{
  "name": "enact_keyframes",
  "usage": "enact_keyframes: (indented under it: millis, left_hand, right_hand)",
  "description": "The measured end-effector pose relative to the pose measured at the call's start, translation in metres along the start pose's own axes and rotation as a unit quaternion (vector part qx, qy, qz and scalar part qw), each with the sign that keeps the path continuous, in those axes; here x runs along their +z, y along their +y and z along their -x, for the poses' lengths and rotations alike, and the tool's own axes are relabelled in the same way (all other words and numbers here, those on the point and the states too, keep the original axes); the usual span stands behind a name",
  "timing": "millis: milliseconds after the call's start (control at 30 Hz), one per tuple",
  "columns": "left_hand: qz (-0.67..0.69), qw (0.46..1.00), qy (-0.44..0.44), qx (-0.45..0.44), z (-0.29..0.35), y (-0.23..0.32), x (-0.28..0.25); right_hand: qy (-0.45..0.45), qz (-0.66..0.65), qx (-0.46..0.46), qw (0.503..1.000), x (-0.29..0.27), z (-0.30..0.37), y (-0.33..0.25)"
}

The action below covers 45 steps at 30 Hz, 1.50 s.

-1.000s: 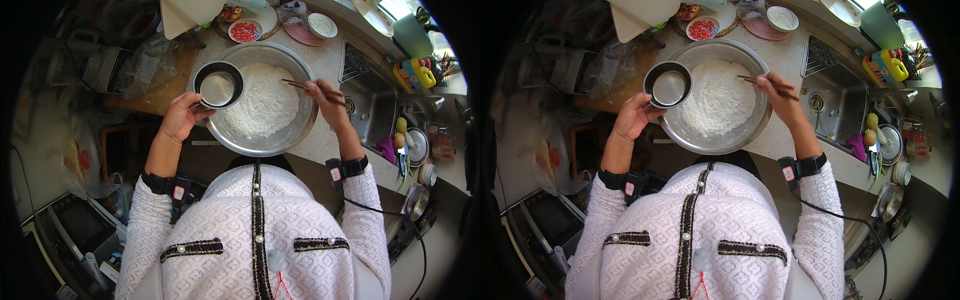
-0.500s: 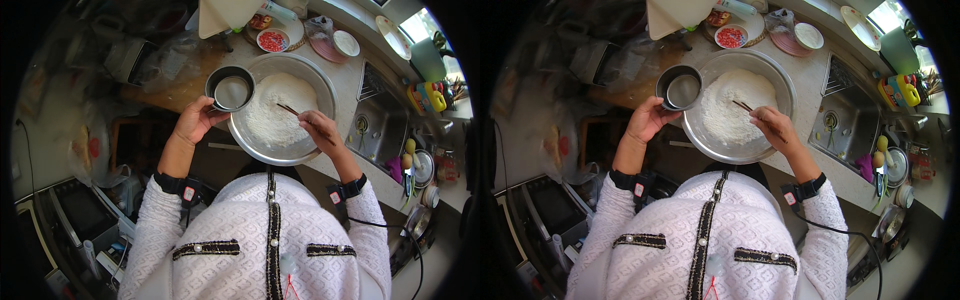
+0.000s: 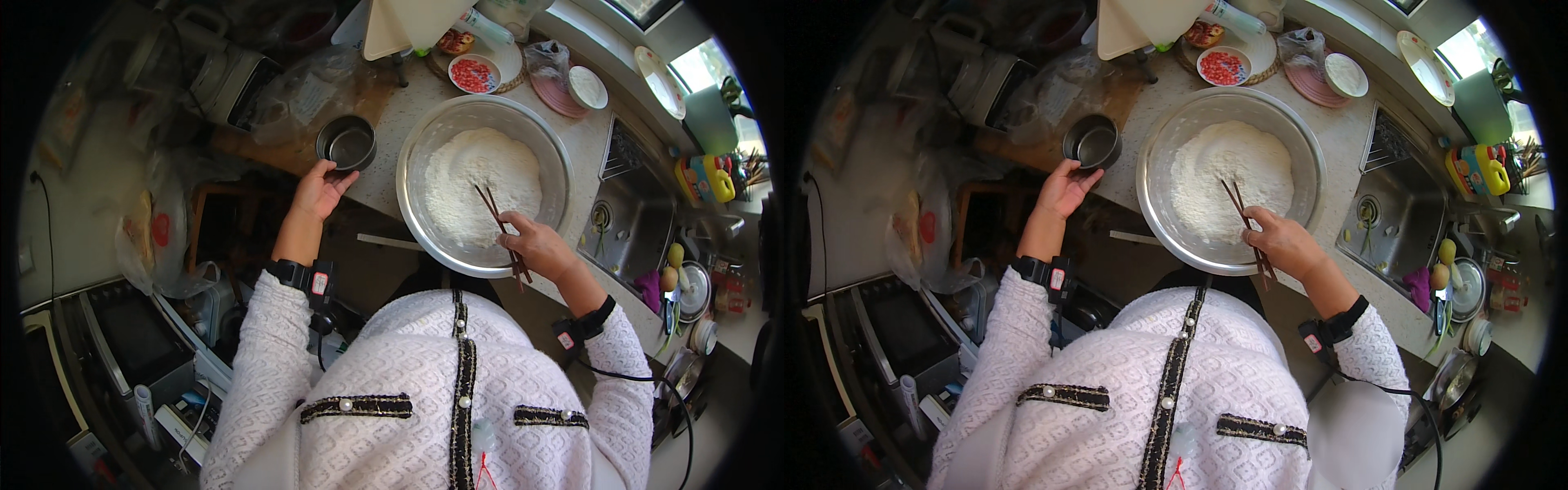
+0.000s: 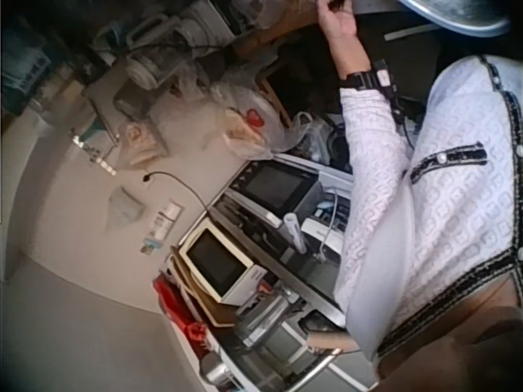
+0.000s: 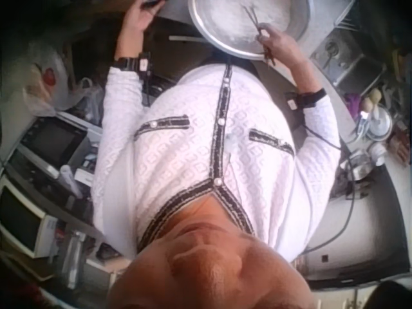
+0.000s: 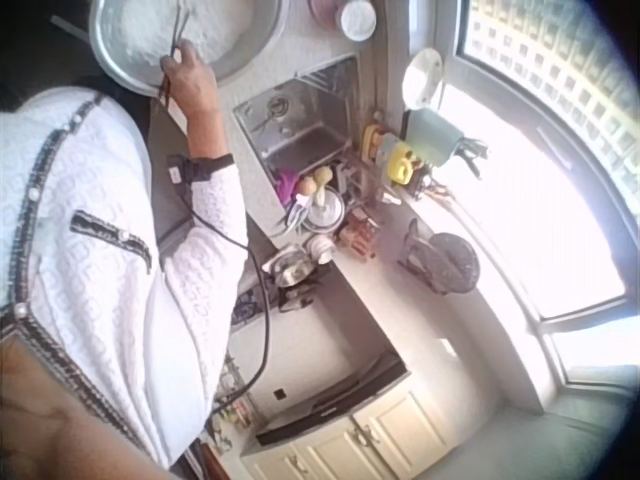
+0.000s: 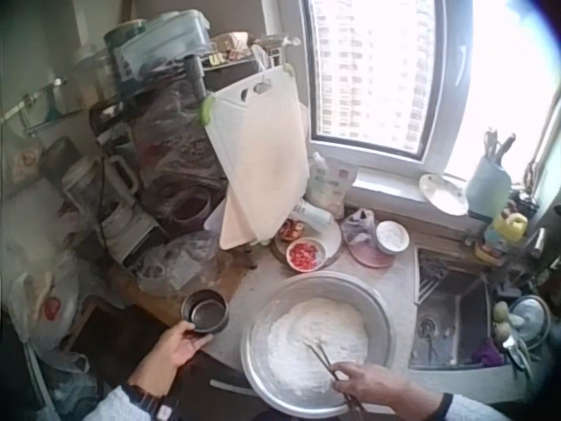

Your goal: The person mixes a white powder in a metal bowl, adds a small packet of ingredient, scoops flour from a bag into the bowl, then fills a small metal cup with water from the sink and pours it into the bowl while stirring with chopsticks.

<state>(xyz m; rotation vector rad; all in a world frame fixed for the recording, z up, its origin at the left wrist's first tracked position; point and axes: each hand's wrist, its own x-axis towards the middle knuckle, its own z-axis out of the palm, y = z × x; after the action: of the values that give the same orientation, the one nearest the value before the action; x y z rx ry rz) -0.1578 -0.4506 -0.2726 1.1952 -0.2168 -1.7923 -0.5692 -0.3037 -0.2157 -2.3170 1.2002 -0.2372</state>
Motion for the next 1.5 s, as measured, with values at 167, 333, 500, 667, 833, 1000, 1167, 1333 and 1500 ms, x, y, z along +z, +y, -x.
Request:
enact_keyframes:
  millis: [167, 333, 500, 667, 833, 1000, 1167, 1333, 1500]
  left_hand:
    - [0.006, 0.999, 0.037, -0.015, -0.023, -0.003, -0.024]
    - [-0.01, 0.994, 0.101, -0.045, -0.025, 0.003, -0.021]
    - [-0.155, 0.968, 0.2, -0.003, 0.006, 0.011, 0.008]
    - [-0.269, 0.93, 0.17, 0.185, 0.032, 0.033, 0.061]
    - [-0.289, 0.873, 0.152, 0.361, 0.008, 0.02, 0.146]
    - [-0.4, 0.802, 0.142, 0.42, -0.006, 0.006, 0.201]
    - [-0.462, 0.76, 0.154, 0.431, -0.005, 0.001, 0.224]
    - [-0.488, 0.725, 0.162, 0.457, -0.011, -0.003, 0.241]
    - [-0.408, 0.811, 0.103, 0.406, -0.017, -0.009, 0.256]
  right_hand:
    - [-0.016, 0.003, 0.029, 0.999, 0.0, -0.002, -0.006]
    - [0.063, 0.091, 0.001, 0.994, -0.006, -0.007, -0.01]
    - [0.13, 0.08, 0.062, 0.986, -0.027, -0.02, -0.021]
    - [0.177, -0.145, 0.057, 0.972, -0.047, -0.057, -0.055]
    - [0.128, -0.219, -0.082, 0.964, -0.069, -0.11, -0.096]
    - [0.204, -0.202, -0.117, 0.951, -0.075, -0.14, -0.134]
    - [0.202, -0.184, -0.082, 0.959, -0.081, -0.136, -0.139]
    - [0.076, -0.408, 0.071, 0.907, -0.084, -0.126, -0.135]
    - [0.043, -0.407, 0.028, 0.912, -0.087, -0.128, -0.113]
